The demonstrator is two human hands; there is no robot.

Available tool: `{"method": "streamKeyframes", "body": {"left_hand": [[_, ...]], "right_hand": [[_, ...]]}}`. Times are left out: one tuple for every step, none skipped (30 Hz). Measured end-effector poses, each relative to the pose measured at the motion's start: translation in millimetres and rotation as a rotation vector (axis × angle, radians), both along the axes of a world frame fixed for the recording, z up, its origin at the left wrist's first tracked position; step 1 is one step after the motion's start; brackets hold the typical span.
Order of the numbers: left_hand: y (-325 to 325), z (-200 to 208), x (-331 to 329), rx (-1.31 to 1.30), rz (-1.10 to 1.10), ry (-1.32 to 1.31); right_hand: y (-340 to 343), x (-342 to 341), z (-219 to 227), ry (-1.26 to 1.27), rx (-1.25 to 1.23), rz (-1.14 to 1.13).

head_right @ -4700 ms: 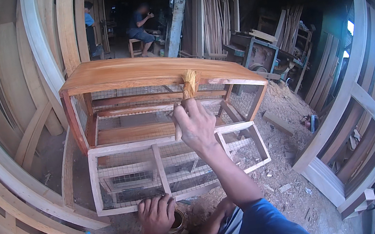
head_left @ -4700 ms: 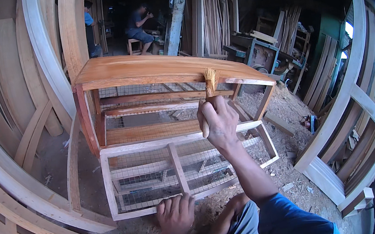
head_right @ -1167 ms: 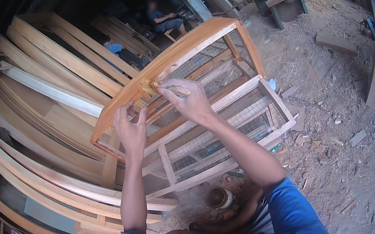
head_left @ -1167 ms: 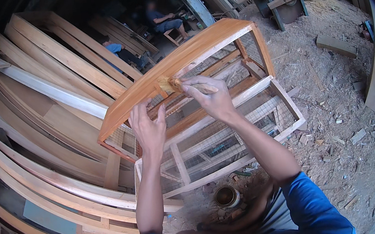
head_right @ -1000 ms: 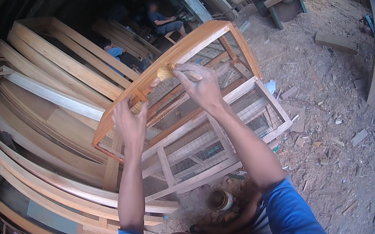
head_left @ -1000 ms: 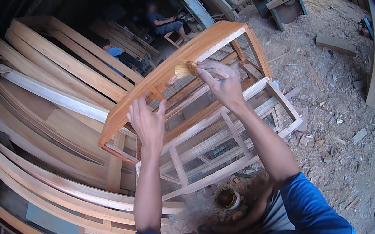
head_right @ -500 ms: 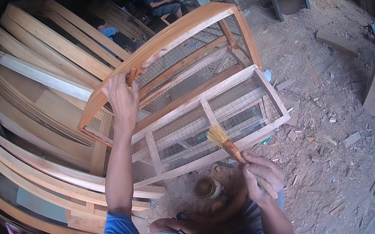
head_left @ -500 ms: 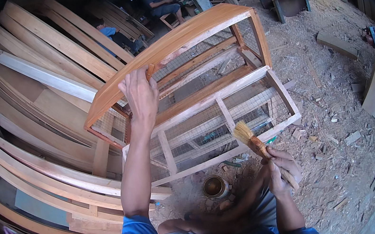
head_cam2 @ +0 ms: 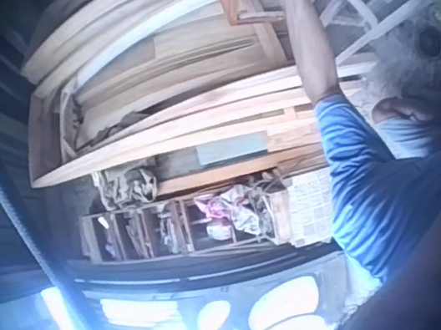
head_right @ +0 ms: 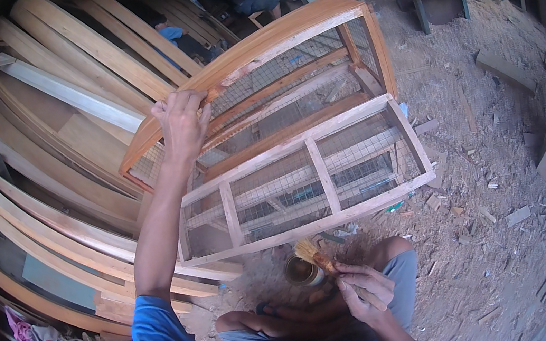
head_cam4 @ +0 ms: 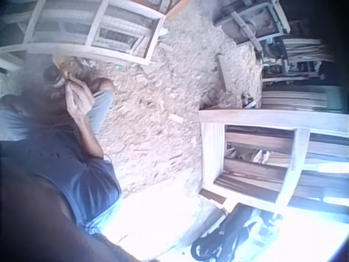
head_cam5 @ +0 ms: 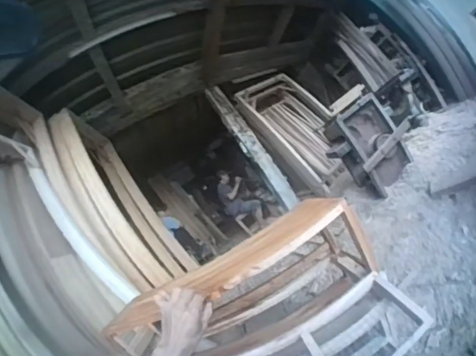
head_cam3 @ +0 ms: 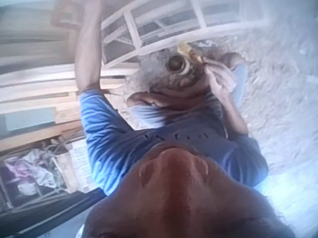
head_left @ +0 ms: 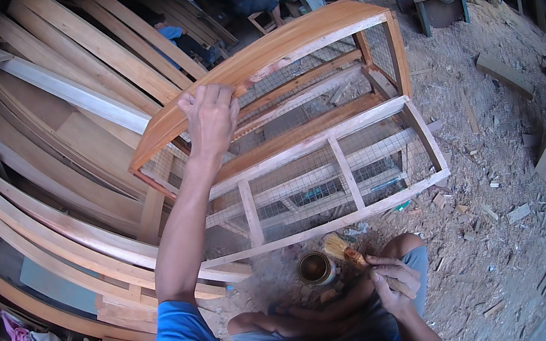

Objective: The person applies varnish to a wooden frame using a brush, repeatedly dipping the brush into a can and coating the frame's surfaces. The person also handles a separate wooden panel, placing it aside before continuing to varnish the frame.

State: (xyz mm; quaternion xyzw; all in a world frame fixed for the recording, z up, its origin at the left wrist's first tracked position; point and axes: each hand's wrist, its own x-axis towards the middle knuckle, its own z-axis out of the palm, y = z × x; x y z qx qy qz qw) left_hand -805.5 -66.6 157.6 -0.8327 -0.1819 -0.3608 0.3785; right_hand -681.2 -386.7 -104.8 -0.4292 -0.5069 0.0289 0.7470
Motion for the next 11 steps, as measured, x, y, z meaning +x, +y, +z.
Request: {"method": "streamKeyframes", "body": {"left_hand": [[0.3, -0.2, 0.1, -0.013, -0.006, -0.011], [0.7, 0.0, 0.2, -0.026, -0.013, -0.022], [0.8, -0.3, 0.3, -0.041, -0.021, -0.035], [0.8, -0.3, 0.7, -0.041, -0.025, -0.041], [0.3, 0.0, 0.6, -0.041, -0.027, -0.046], [-0.1, 0.5, -0.4, -0.043, -0.028, -0.052], [-0.1, 0.9, -1.4, -0.032, -0.016, -0.053], [0.6, 0.1, -2.0, -0.030, -0.003, -0.053], [1.7, -1.3, -2.0, -0.046, 0.019, -0.051], [3.5, -3.7, -3.1, -0.028, -0.016, -0.051], [6.7, -5.8, -5.1, -0.029, -0.039, -0.052]], "right_hand": [[-1.1, -2.7, -1.3, -0.010, -0.005, 0.017], [-1.8, -5.4, -2.6, -0.020, -0.012, 0.032], [-1.4, -8.2, -4.5, -0.024, -0.003, 0.042], [-2.0, -9.9, -6.5, -0.021, -0.019, 0.060], [-3.2, -11.5, -8.8, -0.018, -0.036, 0.079], [-4.0, -13.1, -10.9, -0.015, -0.054, 0.099], [-5.2, -14.5, -13.2, -0.020, -0.069, 0.109], [-6.9, -14.6, -16.0, -0.016, -0.146, 0.159], [-9.7, -14.7, -18.8, -0.007, -0.225, 0.202], [-14.7, -15.2, -22.0, 0.002, -0.313, 0.247], [-25.1, -15.1, -24.6, -0.006, -0.353, 0.257]]}}
